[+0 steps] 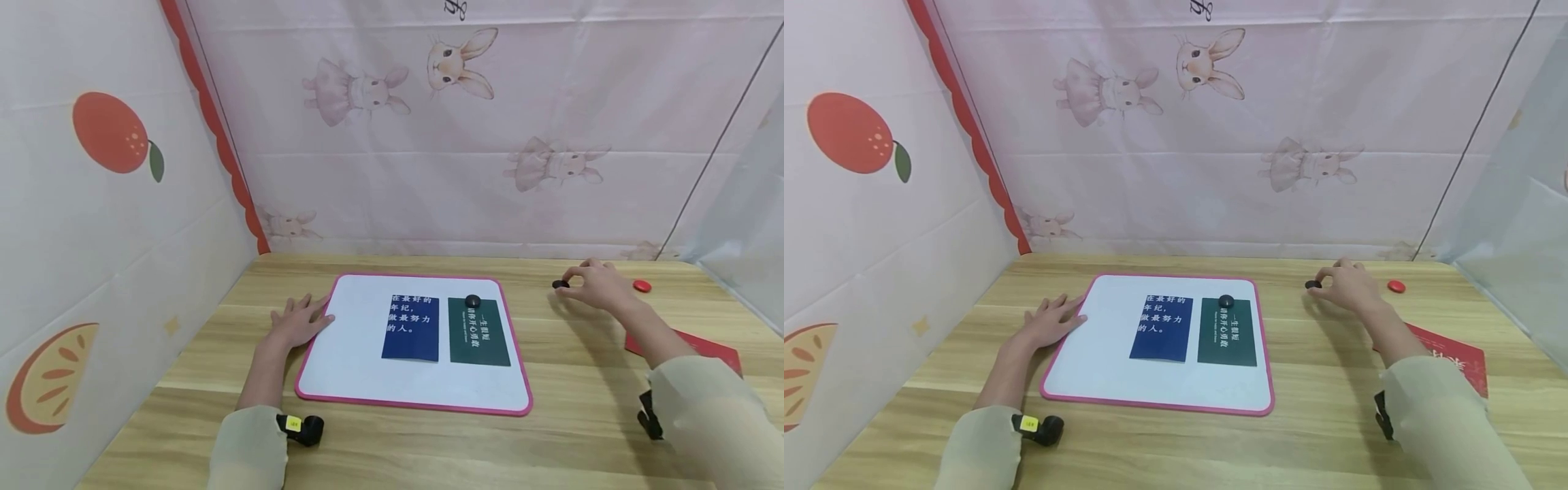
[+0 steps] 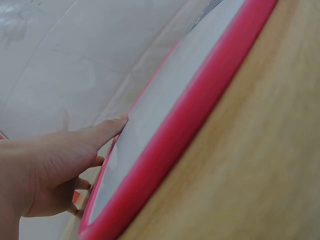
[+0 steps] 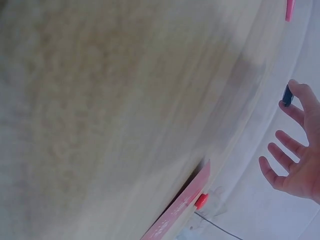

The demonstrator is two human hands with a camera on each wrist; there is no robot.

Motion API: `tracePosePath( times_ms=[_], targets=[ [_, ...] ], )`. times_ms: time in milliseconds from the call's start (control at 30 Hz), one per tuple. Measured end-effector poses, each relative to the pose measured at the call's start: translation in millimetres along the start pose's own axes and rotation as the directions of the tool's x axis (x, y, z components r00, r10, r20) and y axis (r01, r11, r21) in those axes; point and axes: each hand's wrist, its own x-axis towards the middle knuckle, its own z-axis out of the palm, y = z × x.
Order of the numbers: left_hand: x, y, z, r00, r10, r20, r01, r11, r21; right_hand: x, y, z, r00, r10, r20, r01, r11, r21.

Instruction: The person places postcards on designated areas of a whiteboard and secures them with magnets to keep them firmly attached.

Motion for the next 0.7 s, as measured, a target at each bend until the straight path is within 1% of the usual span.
tracePosePath(
  times_ms=[267,700],
  targets=[
    [0.1,0.8,-0.7,1.0,0.001,0.001,-0.001,1.0,0.003,1.7,-12.1,0.8,0.999,-0.029,-0.018,0.03,0.999,0.017],
    [-1.4,1.1,-0.3,1.0,0.011,-0.002,-0.011,1.0,-0.001,3.1,-32.7,-0.9,0.999,-0.044,-0.031,0.045,0.999,0.027]
  ],
)
